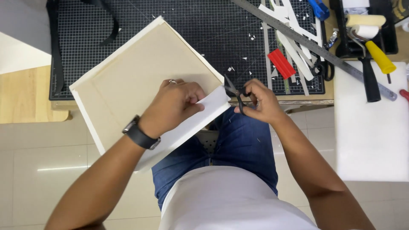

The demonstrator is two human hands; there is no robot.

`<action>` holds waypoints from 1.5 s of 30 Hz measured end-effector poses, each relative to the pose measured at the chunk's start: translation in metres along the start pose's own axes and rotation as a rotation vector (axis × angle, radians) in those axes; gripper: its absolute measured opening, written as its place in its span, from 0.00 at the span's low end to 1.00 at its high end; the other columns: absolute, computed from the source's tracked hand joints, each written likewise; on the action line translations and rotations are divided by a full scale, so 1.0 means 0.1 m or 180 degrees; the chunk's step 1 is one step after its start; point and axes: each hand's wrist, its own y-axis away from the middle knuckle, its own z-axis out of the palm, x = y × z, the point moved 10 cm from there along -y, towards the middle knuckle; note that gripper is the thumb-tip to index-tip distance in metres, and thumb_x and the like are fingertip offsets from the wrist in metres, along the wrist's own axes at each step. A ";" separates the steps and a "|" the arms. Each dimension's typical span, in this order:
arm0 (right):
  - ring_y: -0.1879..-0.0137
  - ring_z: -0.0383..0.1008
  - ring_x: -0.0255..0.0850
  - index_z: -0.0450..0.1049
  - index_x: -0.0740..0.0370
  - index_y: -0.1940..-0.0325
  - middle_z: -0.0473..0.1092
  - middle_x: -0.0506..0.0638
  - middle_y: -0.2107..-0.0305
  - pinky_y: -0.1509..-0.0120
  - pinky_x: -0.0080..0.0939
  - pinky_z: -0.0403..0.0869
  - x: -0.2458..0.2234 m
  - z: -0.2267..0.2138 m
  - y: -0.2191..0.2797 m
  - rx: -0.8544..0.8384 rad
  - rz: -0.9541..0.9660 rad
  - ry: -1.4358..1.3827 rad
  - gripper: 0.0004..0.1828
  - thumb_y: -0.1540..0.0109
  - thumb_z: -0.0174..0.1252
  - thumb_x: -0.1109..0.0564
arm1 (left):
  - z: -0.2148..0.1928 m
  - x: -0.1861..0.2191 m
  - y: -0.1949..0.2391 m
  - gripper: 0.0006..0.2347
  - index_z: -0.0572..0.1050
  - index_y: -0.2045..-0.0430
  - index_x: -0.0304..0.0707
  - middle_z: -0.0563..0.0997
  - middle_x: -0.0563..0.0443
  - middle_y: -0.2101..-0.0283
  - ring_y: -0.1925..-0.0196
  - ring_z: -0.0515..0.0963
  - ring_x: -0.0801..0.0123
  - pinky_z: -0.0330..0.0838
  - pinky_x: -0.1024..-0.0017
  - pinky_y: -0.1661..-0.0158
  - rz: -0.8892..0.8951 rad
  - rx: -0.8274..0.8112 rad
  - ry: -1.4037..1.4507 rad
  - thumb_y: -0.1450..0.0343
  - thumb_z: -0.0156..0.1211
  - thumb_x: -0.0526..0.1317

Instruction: Trimming and smoothing the edges of a white cardboard box using scissors, a utility knife, a scraper, and a roller.

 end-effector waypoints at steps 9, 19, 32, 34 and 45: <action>0.70 0.70 0.49 0.68 0.61 0.62 0.72 0.57 0.61 0.68 0.47 0.69 -0.34 0.13 -0.27 -0.0205 -0.0613 0.0467 0.24 0.49 0.75 0.51 | -0.30 0.04 0.15 0.03 0.81 0.70 0.37 0.82 0.49 0.77 0.67 0.82 0.54 0.76 0.55 0.59 -0.0192 -0.0362 0.0530 0.34 0.68 0.33; 0.62 0.76 0.54 0.69 0.59 0.61 0.74 0.55 0.60 0.62 0.49 0.73 -0.49 0.12 -0.35 -0.0229 -0.0808 0.1218 0.25 0.51 0.75 0.47 | -0.35 0.00 0.15 0.03 0.81 0.70 0.38 0.82 0.51 0.77 0.67 0.81 0.56 0.77 0.58 0.60 -0.0334 -0.0482 0.0522 0.34 0.68 0.34; 0.63 0.76 0.55 0.69 0.58 0.61 0.73 0.55 0.60 0.60 0.49 0.75 -0.47 0.13 -0.32 -0.0181 -0.0834 0.1156 0.26 0.51 0.74 0.44 | -0.30 0.00 0.16 0.03 0.81 0.70 0.39 0.82 0.53 0.78 0.68 0.81 0.59 0.77 0.62 0.60 -0.0299 -0.0572 0.0541 0.33 0.69 0.35; 0.62 0.76 0.56 0.69 0.58 0.61 0.73 0.55 0.60 0.60 0.49 0.75 -0.46 0.13 -0.32 -0.0193 -0.0814 0.1122 0.26 0.51 0.74 0.43 | -0.29 -0.02 0.16 0.03 0.81 0.70 0.39 0.82 0.53 0.78 0.68 0.81 0.60 0.77 0.62 0.58 -0.0292 -0.0566 0.0536 0.33 0.69 0.35; 0.58 0.76 0.53 0.70 0.56 0.62 0.72 0.52 0.60 0.62 0.48 0.75 -0.44 0.18 -0.30 -0.0229 -0.0964 0.1493 0.28 0.53 0.75 0.40 | -0.24 -0.02 0.18 0.03 0.81 0.71 0.40 0.82 0.54 0.79 0.68 0.82 0.58 0.73 0.55 0.49 -0.0127 -0.0597 0.0510 0.33 0.68 0.36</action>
